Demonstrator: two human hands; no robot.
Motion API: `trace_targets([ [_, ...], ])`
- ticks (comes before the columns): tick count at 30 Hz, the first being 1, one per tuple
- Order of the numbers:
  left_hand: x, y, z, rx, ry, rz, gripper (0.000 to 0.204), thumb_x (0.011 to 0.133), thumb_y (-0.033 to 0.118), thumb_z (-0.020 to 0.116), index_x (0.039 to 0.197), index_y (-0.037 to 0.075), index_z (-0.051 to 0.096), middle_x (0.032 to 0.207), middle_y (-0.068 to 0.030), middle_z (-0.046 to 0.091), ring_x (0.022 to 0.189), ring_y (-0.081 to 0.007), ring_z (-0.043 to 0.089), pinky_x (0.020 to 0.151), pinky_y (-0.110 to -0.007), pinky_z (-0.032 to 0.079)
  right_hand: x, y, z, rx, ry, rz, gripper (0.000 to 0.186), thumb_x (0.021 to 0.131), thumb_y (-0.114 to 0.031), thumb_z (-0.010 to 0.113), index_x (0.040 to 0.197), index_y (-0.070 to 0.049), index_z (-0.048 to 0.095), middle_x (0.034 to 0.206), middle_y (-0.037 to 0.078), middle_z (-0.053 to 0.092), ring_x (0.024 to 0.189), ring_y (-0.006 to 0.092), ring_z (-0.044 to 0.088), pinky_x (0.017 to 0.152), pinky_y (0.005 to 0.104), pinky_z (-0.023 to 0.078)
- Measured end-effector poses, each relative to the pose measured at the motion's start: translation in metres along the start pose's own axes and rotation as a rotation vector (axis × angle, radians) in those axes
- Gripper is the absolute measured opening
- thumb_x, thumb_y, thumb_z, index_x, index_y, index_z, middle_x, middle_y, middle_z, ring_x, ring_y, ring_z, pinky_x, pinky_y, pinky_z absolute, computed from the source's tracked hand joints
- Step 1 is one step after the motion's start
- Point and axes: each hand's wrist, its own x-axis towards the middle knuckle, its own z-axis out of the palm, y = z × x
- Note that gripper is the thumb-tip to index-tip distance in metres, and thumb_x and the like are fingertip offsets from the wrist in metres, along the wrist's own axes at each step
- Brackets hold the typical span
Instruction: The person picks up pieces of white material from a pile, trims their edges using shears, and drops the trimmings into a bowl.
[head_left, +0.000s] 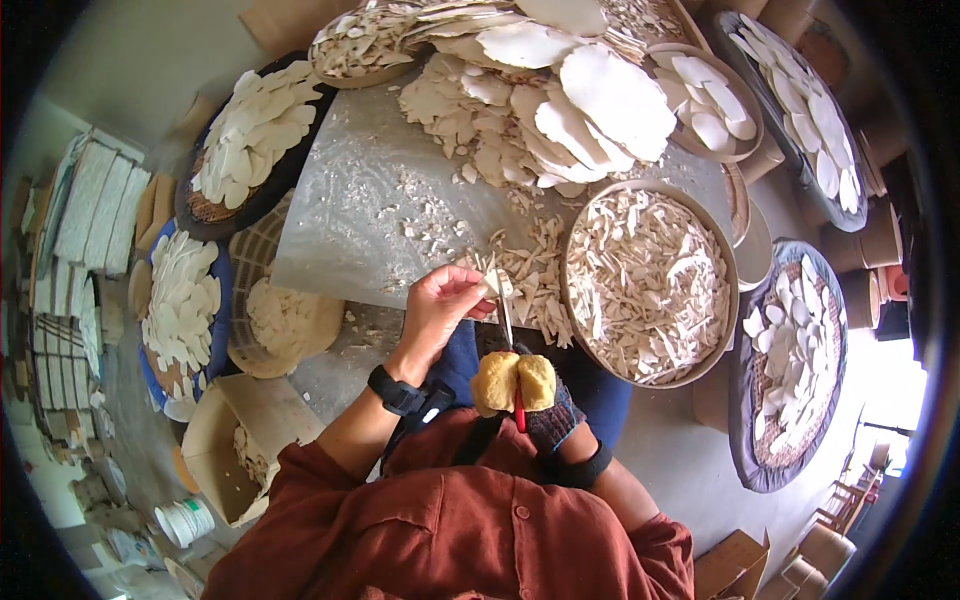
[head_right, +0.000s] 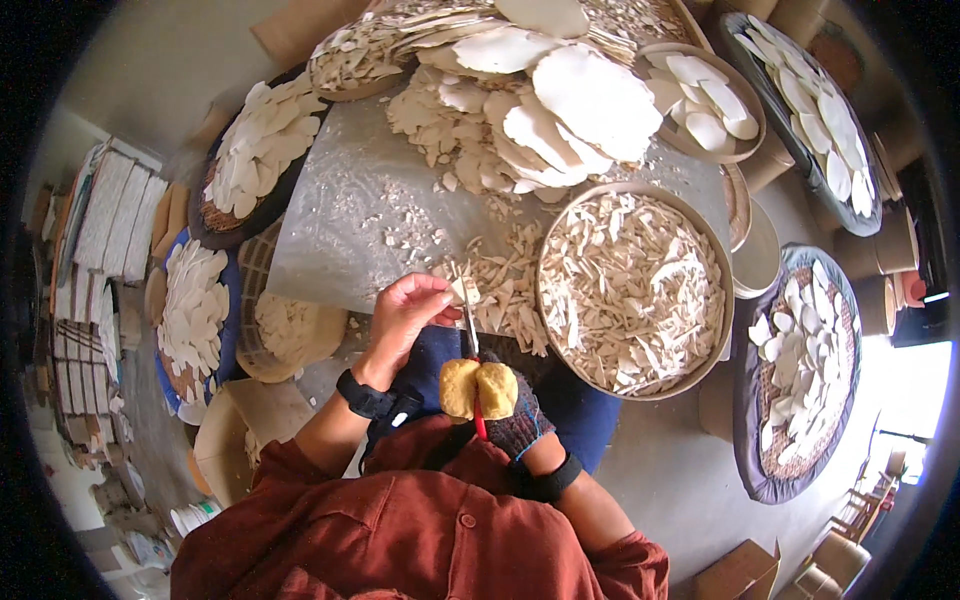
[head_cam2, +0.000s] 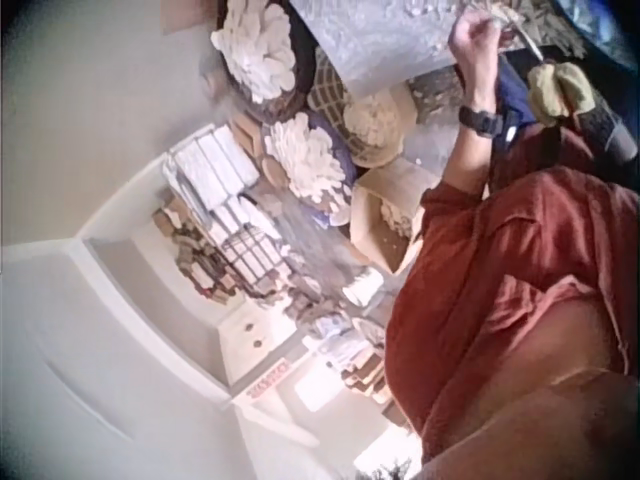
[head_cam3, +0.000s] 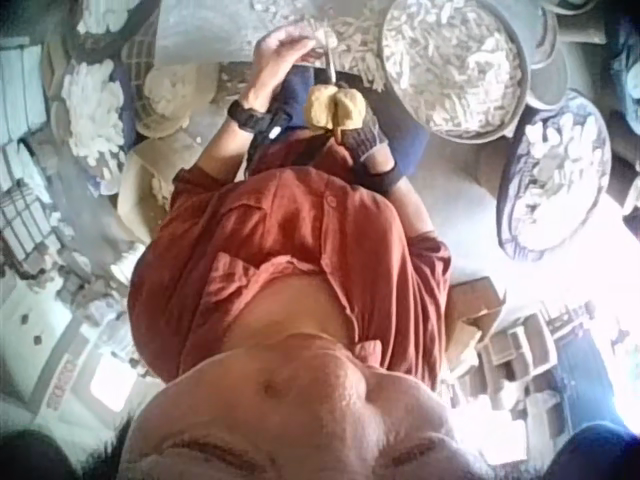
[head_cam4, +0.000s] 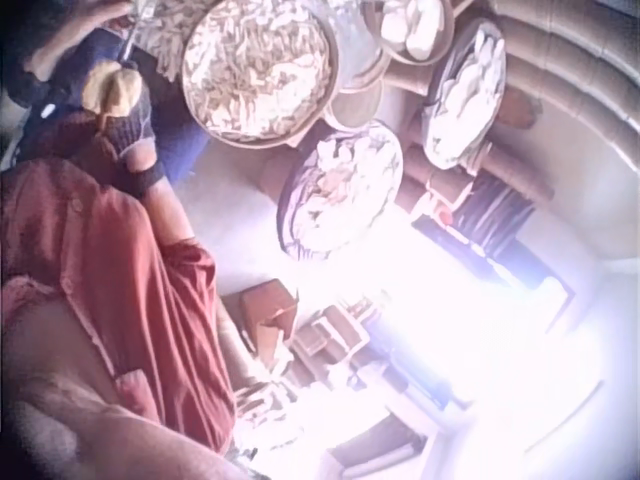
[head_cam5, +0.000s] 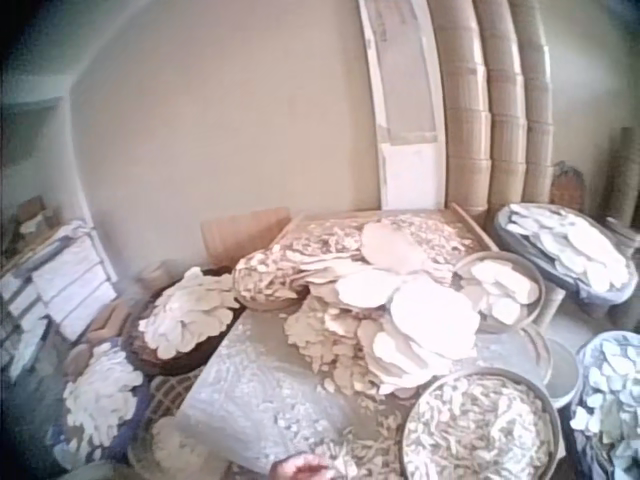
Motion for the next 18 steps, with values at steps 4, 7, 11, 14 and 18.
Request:
trace_targets([
  [4,0.0,-0.004,-0.002,0.009,-0.001,-0.049,0.013,0.086,0.005,0.063,0.097,-0.002,0.061,0.086,-0.0101,0.067,0.074,-0.0159,0.067,0.066,-0.027,0.055,-0.002,-0.005,0.004,-0.127,0.044,0.125,0.022,0.085,-0.019,0.064,0.102,-0.005,0.064,0.096,0.007,0.068,0.088,0.0199,0.066,0.08,0.0315,0.052],
  [7,-0.006,-0.007,-0.02,0.058,-0.071,0.008,0.014,0.086,0.005,0.062,0.097,-0.003,0.061,0.088,-0.0109,0.067,0.075,-0.016,0.066,0.067,-0.026,0.055,-0.004,-0.007,0.006,-0.185,0.041,0.098,0.022,0.082,-0.023,0.067,0.095,-0.006,0.065,0.088,0.008,0.068,0.081,0.0205,0.066,0.072,0.0321,0.053],
  [11,-0.05,0.014,-0.109,0.234,-0.035,-0.045,0.015,0.088,0.008,0.06,0.098,-0.003,0.061,0.087,-0.0097,0.066,0.076,-0.0167,0.066,0.065,-0.026,0.055,-0.003,-0.01,0.005,-1.163,-0.203,-0.275,0.035,0.093,-0.034,0.054,0.095,-0.001,0.065,0.091,0.01,0.069,0.083,0.017,0.065,0.072,0.0323,0.052],
  [14,-0.103,0.068,-0.214,0.821,-0.044,-0.388,0.009,0.083,0.012,0.065,0.085,0.004,0.067,0.075,-0.0033,0.065,0.068,-0.0104,0.061,0.061,-0.027,0.051,0.004,-0.012,-0.001,-0.707,-0.108,0.012,0.033,0.093,-0.032,0.055,0.101,-0.001,0.065,0.095,0.01,0.069,0.089,0.0171,0.065,0.075,0.0321,0.052],
  [18,-0.15,0.145,-0.284,1.496,-0.216,-0.57,0.018,0.07,0.02,0.076,0.079,0.005,0.07,0.073,-0.0064,0.067,0.065,-0.016,0.062,0.065,-0.03,0.048,0.015,-0.007,-0.008,-0.817,-0.153,-0.045,0.031,0.094,-0.029,0.055,0.103,-0.001,0.065,0.097,0.01,0.069,0.09,0.0173,0.065,0.079,0.032,0.053],
])
